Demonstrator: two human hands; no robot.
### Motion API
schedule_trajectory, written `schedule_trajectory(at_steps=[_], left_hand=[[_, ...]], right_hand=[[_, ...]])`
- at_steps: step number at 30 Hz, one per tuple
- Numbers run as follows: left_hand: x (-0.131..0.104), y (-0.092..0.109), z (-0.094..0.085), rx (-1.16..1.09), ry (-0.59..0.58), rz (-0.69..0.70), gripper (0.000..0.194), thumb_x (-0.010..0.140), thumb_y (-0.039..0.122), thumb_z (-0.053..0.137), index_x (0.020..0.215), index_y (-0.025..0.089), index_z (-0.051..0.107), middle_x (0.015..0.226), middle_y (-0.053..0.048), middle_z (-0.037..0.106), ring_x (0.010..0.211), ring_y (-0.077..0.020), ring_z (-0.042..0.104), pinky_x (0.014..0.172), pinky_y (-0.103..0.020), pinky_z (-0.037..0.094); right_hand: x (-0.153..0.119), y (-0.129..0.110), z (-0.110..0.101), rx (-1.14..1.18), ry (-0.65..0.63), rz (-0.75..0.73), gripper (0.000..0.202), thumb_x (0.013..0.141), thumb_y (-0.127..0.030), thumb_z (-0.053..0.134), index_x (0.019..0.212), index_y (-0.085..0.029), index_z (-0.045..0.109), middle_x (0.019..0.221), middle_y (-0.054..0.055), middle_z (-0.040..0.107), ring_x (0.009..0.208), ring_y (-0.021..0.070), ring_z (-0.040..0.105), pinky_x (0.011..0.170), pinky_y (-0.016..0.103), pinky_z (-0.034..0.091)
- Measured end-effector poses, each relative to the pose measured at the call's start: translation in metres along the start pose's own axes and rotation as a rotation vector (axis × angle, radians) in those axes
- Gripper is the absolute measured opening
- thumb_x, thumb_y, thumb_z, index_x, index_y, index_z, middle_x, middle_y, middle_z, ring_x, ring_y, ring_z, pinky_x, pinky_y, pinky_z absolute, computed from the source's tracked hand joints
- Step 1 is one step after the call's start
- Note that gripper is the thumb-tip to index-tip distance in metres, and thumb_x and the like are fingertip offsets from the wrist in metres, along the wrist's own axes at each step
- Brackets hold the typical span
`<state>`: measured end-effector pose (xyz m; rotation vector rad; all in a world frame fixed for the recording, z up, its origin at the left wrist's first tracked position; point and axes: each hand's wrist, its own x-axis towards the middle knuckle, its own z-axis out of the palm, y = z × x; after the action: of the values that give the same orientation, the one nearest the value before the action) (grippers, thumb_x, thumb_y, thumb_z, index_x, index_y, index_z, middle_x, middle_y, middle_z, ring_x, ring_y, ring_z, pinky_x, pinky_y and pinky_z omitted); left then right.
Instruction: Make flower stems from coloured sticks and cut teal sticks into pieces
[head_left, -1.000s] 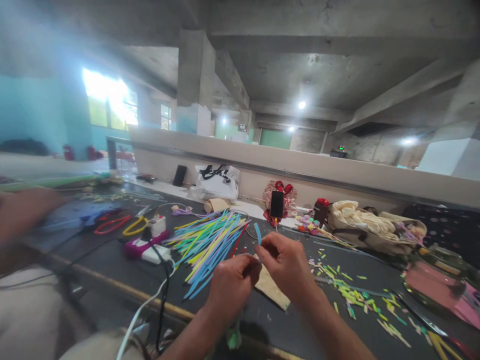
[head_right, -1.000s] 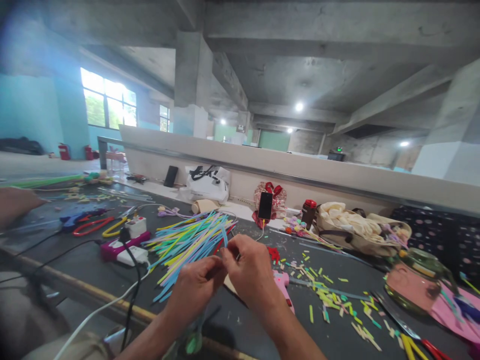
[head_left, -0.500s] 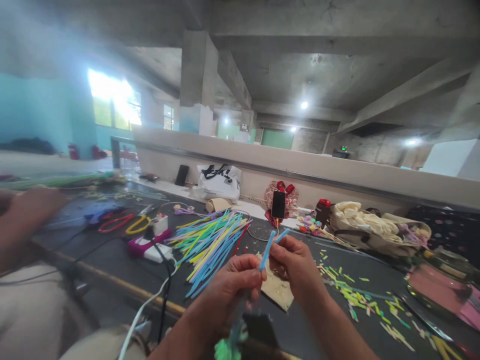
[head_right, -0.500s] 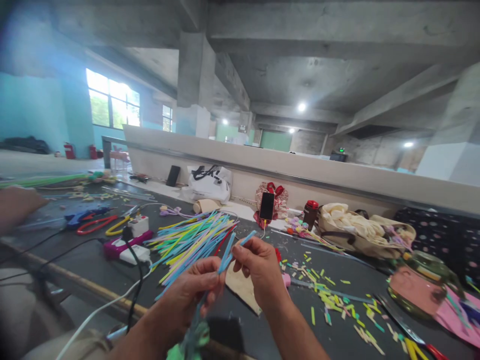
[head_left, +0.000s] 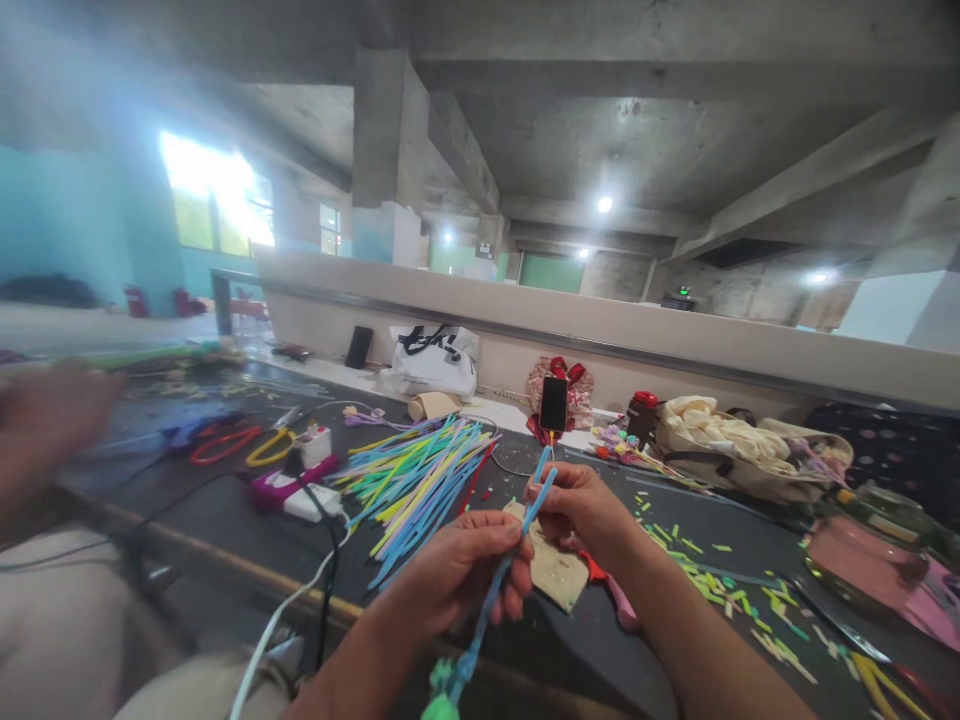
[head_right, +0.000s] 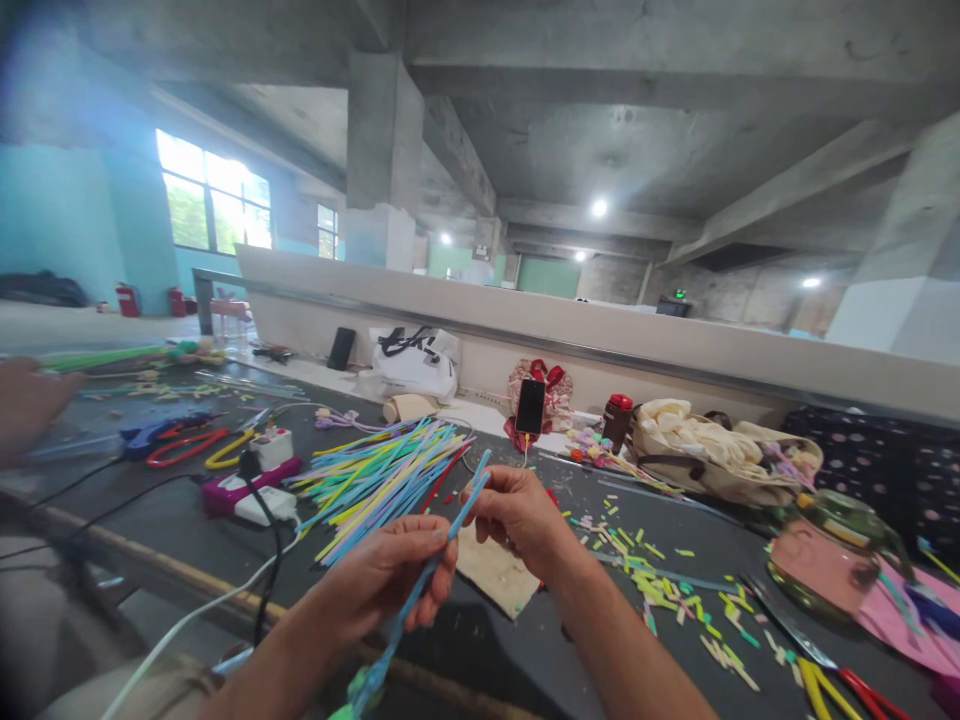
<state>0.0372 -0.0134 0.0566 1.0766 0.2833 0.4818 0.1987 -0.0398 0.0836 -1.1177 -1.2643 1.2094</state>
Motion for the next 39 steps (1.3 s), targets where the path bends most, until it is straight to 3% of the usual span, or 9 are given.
schedule_trajectory(at_steps=[6, 12, 16, 18, 20, 25, 30, 35, 39], left_hand=[[0.002, -0.006, 0.003, 0.052, 0.019, -0.006, 0.018, 0.065, 0.024, 0.051, 0.052, 0.011, 0.054, 0.033, 0.002, 0.05, 0.022, -0.0043, 0.04, 0.025, -0.012, 0.025], [0.01, -0.019, 0.002, 0.198, 0.013, -0.04, 0.017, 0.068, 0.026, 0.053, 0.069, 0.011, 0.059, 0.033, 0.006, 0.049, 0.021, -0.0026, 0.035, 0.025, -0.012, 0.023], [0.015, -0.02, 0.002, 0.269, 0.132, 0.012, 0.016, 0.068, 0.03, 0.055, 0.069, 0.013, 0.056, 0.033, 0.007, 0.048, 0.021, -0.0042, 0.036, 0.025, -0.013, 0.025], [0.014, -0.016, 0.002, 0.217, 0.193, 0.104, 0.019, 0.069, 0.032, 0.055, 0.063, 0.014, 0.052, 0.033, 0.007, 0.046, 0.022, -0.0035, 0.034, 0.026, -0.013, 0.024], [0.01, -0.009, 0.003, 0.121, 0.232, 0.181, 0.02, 0.069, 0.032, 0.055, 0.059, 0.015, 0.049, 0.036, 0.007, 0.047, 0.026, -0.0031, 0.036, 0.029, -0.013, 0.025], [0.0, 0.0, 0.006, -0.063, 0.211, 0.186, 0.017, 0.067, 0.03, 0.059, 0.065, 0.016, 0.05, 0.042, 0.006, 0.049, 0.03, -0.0019, 0.035, 0.031, -0.013, 0.016], [0.0, -0.006, 0.006, 0.093, 0.075, 0.185, 0.02, 0.068, 0.031, 0.057, 0.061, 0.013, 0.054, 0.035, 0.007, 0.04, 0.03, -0.0012, 0.023, 0.033, -0.017, 0.011], [0.002, -0.013, 0.006, 0.263, 0.023, 0.059, 0.016, 0.069, 0.025, 0.054, 0.059, 0.012, 0.057, 0.031, 0.007, 0.038, 0.028, -0.0024, 0.025, 0.032, -0.019, 0.01], [0.006, -0.014, 0.007, 0.32, 0.13, 0.014, 0.013, 0.066, 0.023, 0.056, 0.059, 0.012, 0.057, 0.028, 0.009, 0.035, 0.025, -0.002, 0.022, 0.032, -0.019, 0.008]], right_hand=[[0.002, 0.003, 0.005, 0.055, 0.001, -0.029, 0.021, 0.06, -0.027, 0.067, 0.057, -0.014, 0.051, 0.04, -0.006, 0.049, 0.029, 0.002, 0.035, 0.03, 0.015, 0.02], [0.004, -0.025, -0.016, -0.289, -0.265, -0.016, 0.018, 0.059, -0.027, 0.068, 0.061, -0.012, 0.059, 0.049, -0.002, 0.055, 0.044, 0.0067, 0.048, 0.044, 0.018, 0.035], [-0.01, -0.049, -0.009, -0.764, -0.312, -0.383, 0.01, 0.064, -0.024, 0.065, 0.069, -0.016, 0.065, 0.076, 0.003, 0.059, 0.067, 0.0117, 0.052, 0.062, 0.024, 0.04], [-0.021, -0.05, 0.001, -0.949, -0.215, -0.612, 0.006, 0.066, -0.023, 0.063, 0.069, -0.018, 0.066, 0.08, 0.004, 0.059, 0.073, 0.0135, 0.051, 0.068, 0.027, 0.039], [-0.029, -0.043, 0.009, -0.932, -0.081, -0.694, 0.007, 0.07, -0.023, 0.06, 0.07, -0.02, 0.065, 0.078, 0.004, 0.057, 0.072, 0.0134, 0.05, 0.068, 0.027, 0.039], [-0.026, -0.009, 0.0, -0.317, 0.156, -0.338, 0.011, 0.066, -0.028, 0.062, 0.066, -0.018, 0.061, 0.071, 0.002, 0.053, 0.059, 0.0109, 0.048, 0.049, 0.021, 0.037], [-0.007, 0.001, -0.019, -0.064, -0.038, 0.006, 0.019, 0.058, -0.03, 0.068, 0.068, -0.014, 0.061, 0.052, -0.003, 0.051, 0.043, 0.007, 0.041, 0.041, 0.019, 0.031], [0.003, -0.021, -0.017, -0.277, -0.272, 0.003, 0.016, 0.058, -0.027, 0.068, 0.063, -0.013, 0.062, 0.056, -0.003, 0.051, 0.048, 0.0067, 0.043, 0.048, 0.02, 0.035], [-0.005, -0.048, 0.0, -0.657, -0.346, -0.29, 0.012, 0.061, -0.025, 0.066, 0.058, -0.014, 0.063, 0.068, 0.0, 0.053, 0.058, 0.0089, 0.048, 0.053, 0.021, 0.037]])
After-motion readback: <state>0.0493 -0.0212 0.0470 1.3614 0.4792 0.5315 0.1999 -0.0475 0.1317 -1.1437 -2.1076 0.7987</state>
